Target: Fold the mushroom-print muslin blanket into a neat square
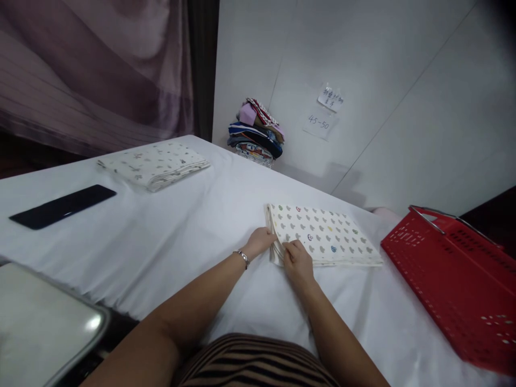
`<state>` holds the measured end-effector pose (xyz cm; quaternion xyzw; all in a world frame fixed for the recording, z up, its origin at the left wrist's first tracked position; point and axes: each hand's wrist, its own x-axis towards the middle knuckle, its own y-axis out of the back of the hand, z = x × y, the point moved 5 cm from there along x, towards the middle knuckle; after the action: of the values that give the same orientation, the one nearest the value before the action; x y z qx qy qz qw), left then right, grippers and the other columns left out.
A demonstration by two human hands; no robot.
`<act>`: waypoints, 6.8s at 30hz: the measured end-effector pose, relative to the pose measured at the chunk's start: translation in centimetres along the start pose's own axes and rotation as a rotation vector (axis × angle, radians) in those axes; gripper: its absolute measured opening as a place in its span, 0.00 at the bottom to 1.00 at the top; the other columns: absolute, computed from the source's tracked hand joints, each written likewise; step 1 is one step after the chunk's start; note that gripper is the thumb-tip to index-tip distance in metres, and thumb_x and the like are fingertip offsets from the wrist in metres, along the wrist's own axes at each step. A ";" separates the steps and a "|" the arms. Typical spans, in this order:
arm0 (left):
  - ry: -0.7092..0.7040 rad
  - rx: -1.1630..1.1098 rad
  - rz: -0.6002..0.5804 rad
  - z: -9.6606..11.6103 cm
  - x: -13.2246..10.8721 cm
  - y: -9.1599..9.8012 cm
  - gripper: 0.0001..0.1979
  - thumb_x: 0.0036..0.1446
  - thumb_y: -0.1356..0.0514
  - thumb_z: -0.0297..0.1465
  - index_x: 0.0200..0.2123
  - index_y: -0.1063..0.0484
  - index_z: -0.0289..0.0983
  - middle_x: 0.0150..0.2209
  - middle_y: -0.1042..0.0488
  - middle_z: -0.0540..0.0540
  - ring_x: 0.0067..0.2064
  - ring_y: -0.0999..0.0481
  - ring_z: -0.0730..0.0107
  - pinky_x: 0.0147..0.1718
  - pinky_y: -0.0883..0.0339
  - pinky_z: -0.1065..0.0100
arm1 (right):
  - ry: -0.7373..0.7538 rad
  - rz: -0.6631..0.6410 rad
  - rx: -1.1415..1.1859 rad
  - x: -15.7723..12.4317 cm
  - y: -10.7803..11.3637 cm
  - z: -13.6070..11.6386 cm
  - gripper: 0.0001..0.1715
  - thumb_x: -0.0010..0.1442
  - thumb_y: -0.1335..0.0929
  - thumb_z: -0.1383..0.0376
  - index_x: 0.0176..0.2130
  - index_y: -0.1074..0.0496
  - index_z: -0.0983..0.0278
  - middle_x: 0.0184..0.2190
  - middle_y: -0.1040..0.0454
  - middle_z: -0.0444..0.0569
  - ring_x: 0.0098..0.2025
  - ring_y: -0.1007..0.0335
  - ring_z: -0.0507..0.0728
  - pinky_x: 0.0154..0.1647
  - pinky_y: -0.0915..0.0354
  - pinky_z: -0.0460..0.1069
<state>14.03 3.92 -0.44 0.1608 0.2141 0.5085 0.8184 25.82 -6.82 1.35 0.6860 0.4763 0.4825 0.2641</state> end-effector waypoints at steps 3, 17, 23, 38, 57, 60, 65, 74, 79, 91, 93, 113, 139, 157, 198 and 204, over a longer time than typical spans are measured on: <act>-0.021 0.075 0.008 0.2 0.0 -0.1 0.06 0.47 0.43 0.31 0.22 0.31 0.36 0.24 0.29 0.49 0.28 0.33 0.71 0.24 0.46 0.71 | 0.043 -0.054 -0.071 0.1 -0.3 -0.4 0.20 0.59 0.40 0.70 0.46 0.26 0.58 0.34 0.31 0.48 0.36 0.35 0.55 0.36 0.40 0.47; -0.024 0.031 -0.014 0.1 0.4 -0.2 0.13 0.53 0.46 0.37 0.24 0.29 0.36 0.27 0.25 0.47 0.30 0.30 0.69 0.27 0.43 0.71 | 0.032 -0.102 -0.020 0.3 -1.0 -0.4 0.19 0.57 0.39 0.71 0.42 0.24 0.60 0.31 0.32 0.48 0.35 0.34 0.56 0.37 0.38 0.48; -0.019 0.011 -0.036 -0.3 0.8 -0.3 0.13 0.51 0.42 0.37 0.20 0.32 0.35 0.23 0.29 0.49 0.27 0.32 0.72 0.24 0.45 0.71 | -0.010 -0.170 0.116 0.8 -0.6 -0.3 0.17 0.57 0.38 0.69 0.41 0.23 0.60 0.30 0.30 0.47 0.35 0.32 0.55 0.37 0.36 0.48; 0.001 0.108 -0.065 -0.1 0.7 -0.6 0.11 0.50 0.43 0.36 0.26 0.26 0.34 0.29 0.24 0.44 0.29 0.29 0.69 0.24 0.45 0.71 | -0.328 -0.302 -0.428 4.1 1.2 9.8 0.32 0.65 0.43 0.52 0.63 0.42 0.62 0.67 0.50 0.56 0.68 0.58 0.65 0.63 0.55 0.65; -0.009 0.160 -0.070 -0.2 0.9 -0.7 0.10 0.50 0.43 0.32 0.28 0.23 0.33 0.28 0.24 0.44 0.29 0.29 0.70 0.24 0.45 0.71 | -0.209 -0.440 -0.363 6.8 -2.2 7.4 0.34 0.67 0.45 0.51 0.66 0.48 0.61 0.69 0.57 0.53 0.70 0.65 0.62 0.65 0.60 0.64; -0.020 0.159 -0.072 -0.3 1.0 -0.9 0.10 0.50 0.43 0.33 0.26 0.24 0.33 0.26 0.24 0.45 0.27 0.29 0.71 0.23 0.47 0.71 | -0.151 -0.401 -0.356 8.0 -2.4 6.4 0.34 0.67 0.46 0.51 0.67 0.51 0.61 0.69 0.60 0.53 0.70 0.69 0.62 0.66 0.61 0.64; -0.022 0.159 -0.050 -0.5 1.1 -1.0 0.11 0.51 0.43 0.35 0.26 0.24 0.34 0.25 0.25 0.46 0.27 0.29 0.71 0.24 0.46 0.71 | -0.089 -0.420 -0.338 11.0 -3.7 5.4 0.36 0.66 0.46 0.49 0.67 0.51 0.61 0.70 0.62 0.53 0.70 0.71 0.61 0.66 0.62 0.63; 0.005 0.166 -0.049 -0.4 1.1 -0.9 0.08 0.50 0.42 0.32 0.26 0.25 0.35 0.26 0.24 0.46 0.29 0.28 0.69 0.24 0.45 0.71 | -0.149 -0.514 -0.360 12.9 -5.5 7.7 0.36 0.66 0.48 0.48 0.67 0.53 0.58 0.70 0.60 0.50 0.70 0.68 0.61 0.65 0.61 0.64; 0.000 0.180 -0.047 -0.2 0.9 -0.7 0.08 0.51 0.42 0.33 0.27 0.25 0.35 0.27 0.24 0.46 0.30 0.28 0.69 0.25 0.45 0.71 | -0.167 -0.525 -0.313 13.0 -5.3 7.4 0.35 0.67 0.48 0.48 0.67 0.51 0.58 0.69 0.59 0.50 0.70 0.67 0.61 0.65 0.62 0.63; 0.001 0.199 -0.060 -0.2 1.4 -0.4 0.07 0.51 0.43 0.33 0.24 0.31 0.36 0.27 0.25 0.47 0.30 0.29 0.69 0.24 0.45 0.71 | -0.463 -0.385 -0.437 5.4 4.1 17.0 0.35 0.67 0.47 0.49 0.67 0.51 0.60 0.69 0.58 0.52 0.70 0.66 0.61 0.65 0.61 0.64; 0.002 0.195 -0.065 -0.2 1.4 -0.4 0.07 0.51 0.43 0.33 0.24 0.31 0.36 0.27 0.25 0.47 0.30 0.29 0.69 0.24 0.46 0.71 | -0.508 -0.413 -0.387 4.7 4.3 18.5 0.34 0.67 0.47 0.49 0.66 0.49 0.59 0.69 0.57 0.51 0.70 0.64 0.61 0.65 0.60 0.65; -0.015 0.188 -0.076 -0.3 1.6 -0.6 0.08 0.51 0.41 0.34 0.23 0.31 0.36 0.24 0.26 0.47 0.30 0.28 0.69 0.25 0.44 0.71 | -0.546 -0.368 -0.502 3.3 5.0 19.6 0.32 0.67 0.48 0.50 0.65 0.47 0.56 0.68 0.53 0.51 0.69 0.61 0.63 0.63 0.57 0.67; 0.012 0.071 -0.172 -0.4 1.7 -0.7 0.12 0.51 0.42 0.36 0.22 0.27 0.34 0.13 0.34 0.50 0.22 0.31 0.71 0.24 0.42 0.72 | -0.190 -0.250 -0.048 1.4 0.2 -0.6 0.07 0.58 0.33 0.62 0.36 0.26 0.61 0.34 0.26 0.47 0.39 0.32 0.55 0.41 0.38 0.49; -0.020 0.037 -0.179 -0.6 1.9 -1.0 0.16 0.51 0.43 0.39 0.18 0.30 0.35 0.12 0.37 0.51 0.20 0.34 0.73 0.23 0.43 0.72 | -0.189 -0.153 0.038 0.8 -0.5 -0.4 0.09 0.61 0.38 0.65 0.35 0.28 0.62 0.33 0.27 0.47 0.37 0.33 0.54 0.39 0.40 0.48; 0.026 -0.136 -0.192 -0.7 1.5 -0.5 0.10 0.48 0.43 0.30 0.16 0.35 0.36 0.12 0.36 0.53 0.19 0.32 0.75 0.21 0.40 0.74 | -0.200 -0.073 0.050 1.1 -0.9 -0.4 0.13 0.62 0.39 0.61 0.35 0.28 0.61 0.32 0.27 0.46 0.34 0.33 0.54 0.36 0.42 0.47; 0.043 -0.239 -0.197 -0.4 1.2 -0.5 0.12 0.50 0.43 0.28 0.16 0.36 0.36 0.12 0.36 0.53 0.18 0.34 0.77 0.21 0.40 0.75 | -0.209 -0.110 -0.033 1.1 -1.1 -0.9 0.10 0.58 0.37 0.60 0.37 0.29 0.61 0.34 0.27 0.47 0.35 0.33 0.55 0.35 0.42 0.48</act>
<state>14.67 4.79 -1.27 0.0296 0.1844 0.4510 0.8728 24.61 -5.46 1.25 0.7011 0.4747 0.4009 0.3498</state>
